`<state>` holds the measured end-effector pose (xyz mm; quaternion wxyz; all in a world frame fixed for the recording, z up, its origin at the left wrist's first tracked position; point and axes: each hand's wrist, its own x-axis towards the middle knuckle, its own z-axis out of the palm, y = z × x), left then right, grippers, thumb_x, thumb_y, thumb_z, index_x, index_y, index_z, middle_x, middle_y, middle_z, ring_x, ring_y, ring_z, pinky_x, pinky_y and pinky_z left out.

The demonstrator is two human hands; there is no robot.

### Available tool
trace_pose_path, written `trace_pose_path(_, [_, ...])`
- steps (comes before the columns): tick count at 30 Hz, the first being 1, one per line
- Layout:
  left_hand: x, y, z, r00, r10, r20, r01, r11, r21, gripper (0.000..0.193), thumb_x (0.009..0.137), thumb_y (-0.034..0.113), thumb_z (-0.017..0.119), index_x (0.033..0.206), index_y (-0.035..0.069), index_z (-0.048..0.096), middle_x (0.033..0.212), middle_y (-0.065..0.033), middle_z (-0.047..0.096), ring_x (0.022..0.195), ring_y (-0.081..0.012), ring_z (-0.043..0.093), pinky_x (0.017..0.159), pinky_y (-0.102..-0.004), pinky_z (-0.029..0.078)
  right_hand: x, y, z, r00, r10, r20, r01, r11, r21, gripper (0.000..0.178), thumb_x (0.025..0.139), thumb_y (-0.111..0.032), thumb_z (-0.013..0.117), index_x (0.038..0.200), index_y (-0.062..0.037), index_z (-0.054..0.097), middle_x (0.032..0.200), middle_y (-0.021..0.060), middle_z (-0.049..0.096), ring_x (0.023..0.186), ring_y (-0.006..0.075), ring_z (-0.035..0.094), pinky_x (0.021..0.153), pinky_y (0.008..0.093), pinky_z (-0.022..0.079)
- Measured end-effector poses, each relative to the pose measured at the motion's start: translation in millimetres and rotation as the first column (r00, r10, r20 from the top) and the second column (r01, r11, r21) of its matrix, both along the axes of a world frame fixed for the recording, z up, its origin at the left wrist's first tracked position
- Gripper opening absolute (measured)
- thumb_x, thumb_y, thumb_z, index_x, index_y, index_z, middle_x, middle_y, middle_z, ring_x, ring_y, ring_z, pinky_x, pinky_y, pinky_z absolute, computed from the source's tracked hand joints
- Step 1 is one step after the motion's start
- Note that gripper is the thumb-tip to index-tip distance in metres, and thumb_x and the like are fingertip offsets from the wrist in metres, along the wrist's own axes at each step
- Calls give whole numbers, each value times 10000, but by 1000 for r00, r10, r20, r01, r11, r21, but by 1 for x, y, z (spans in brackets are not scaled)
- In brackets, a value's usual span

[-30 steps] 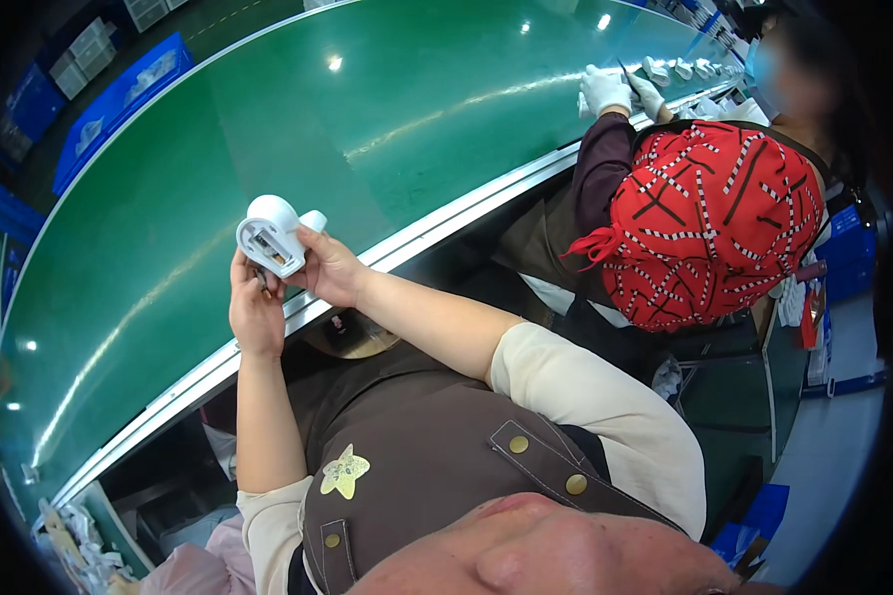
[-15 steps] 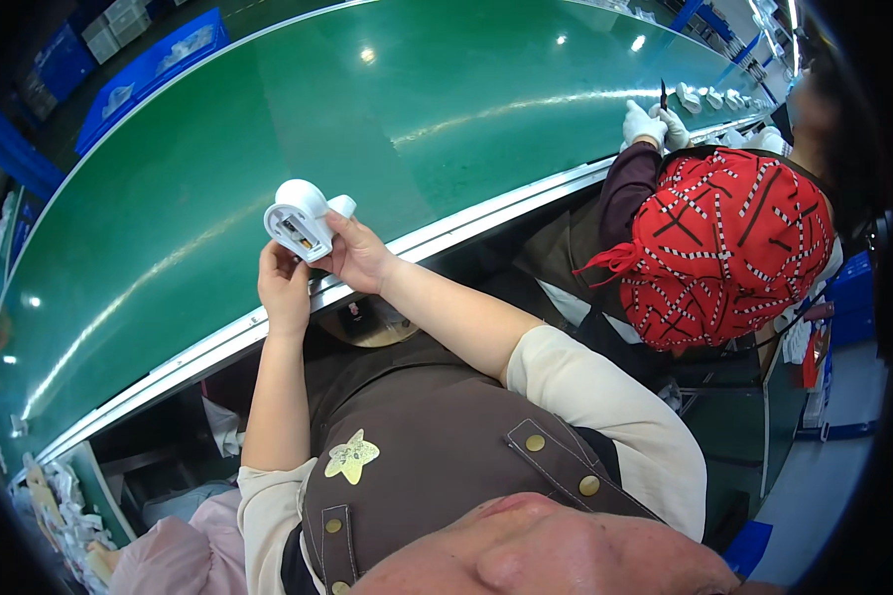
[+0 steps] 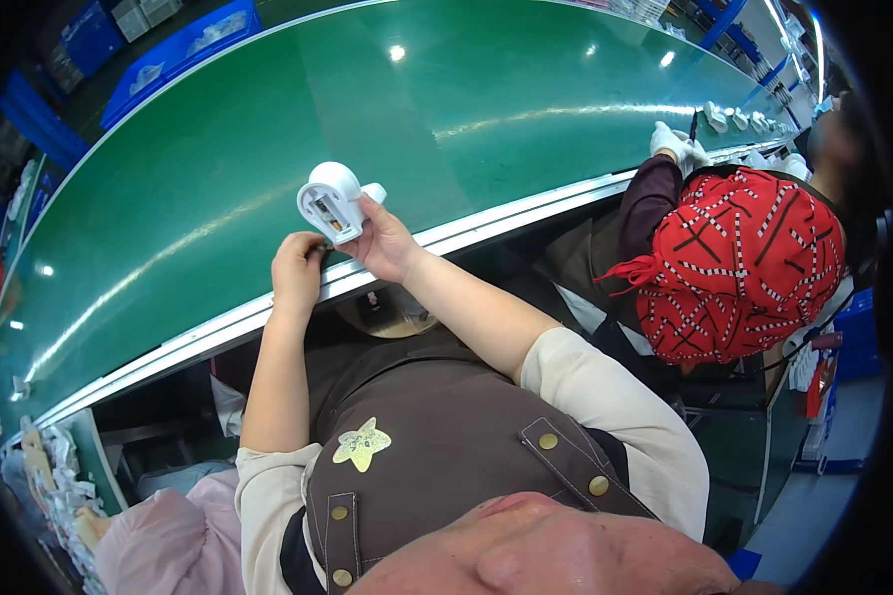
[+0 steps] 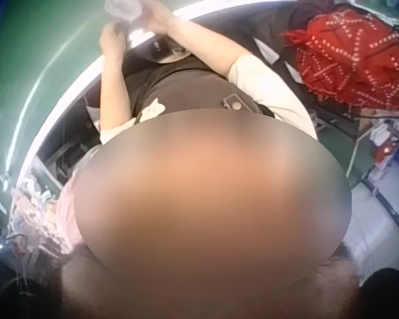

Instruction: Assembling small white plastic components on a factory production line.

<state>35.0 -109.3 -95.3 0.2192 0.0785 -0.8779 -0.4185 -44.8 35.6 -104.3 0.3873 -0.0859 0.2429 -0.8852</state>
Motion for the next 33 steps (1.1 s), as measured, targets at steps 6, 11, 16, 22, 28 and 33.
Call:
trace_pose_path(6, [2,7,8,908,89,-408,96,907,410,134,795,-72,566,910,-23,614,965,-90,588,844,-175,593,767,-291,480,2,-3,-5,999,-44,-19,44,999,18,448,889,-439,498,1187,-104,493,1101,58,590,1008,190,580,792,335,527])
trace_pose_path(11, [5,24,38,880,-27,-474,325,761,562,144,808,-86,553,930,-40,614,1076,-107,535,865,-178,590,771,-294,489,0,4,-2,1000,-16,-11,16,998,54,459,896,-462,470,1195,-114,494,1104,47,591,985,165,582,765,285,510])
trace_pose_path(16, [1,23,35,913,-42,-406,351,589,728,145,804,-89,561,920,-36,629,986,-80,566,842,-164,606,753,-270,511,6,5,2,998,-26,-60,29,998,48,436,883,-451,505,1179,-130,496,1102,26,588,988,162,579,806,313,493])
trace_pose_path(22, [6,26,40,911,-2,-412,280,738,614,149,779,-91,580,888,-16,649,957,-61,596,860,-137,586,755,-243,487,9,8,5,996,-29,-87,33,998,47,430,878,-446,520,1170,-131,499,1095,23,587,993,163,575,829,321,482])
trace_pose_path(28, [13,28,52,833,-47,-552,-20,993,-115,186,690,-90,599,846,7,630,925,-92,600,807,-230,578,694,-309,476,13,9,8,992,-15,-121,19,999,28,436,875,-445,526,1164,-120,501,1095,36,588,1011,167,568,843,326,480])
trace_pose_path(33, [16,36,60,783,-159,-602,-145,893,-425,261,665,-66,598,906,35,602,895,-115,577,777,-291,562,677,-362,471,16,11,12,990,-38,-140,38,999,-1,451,882,-441,513,1177,-100,497,1119,61,583,1030,178,562,868,330,471])
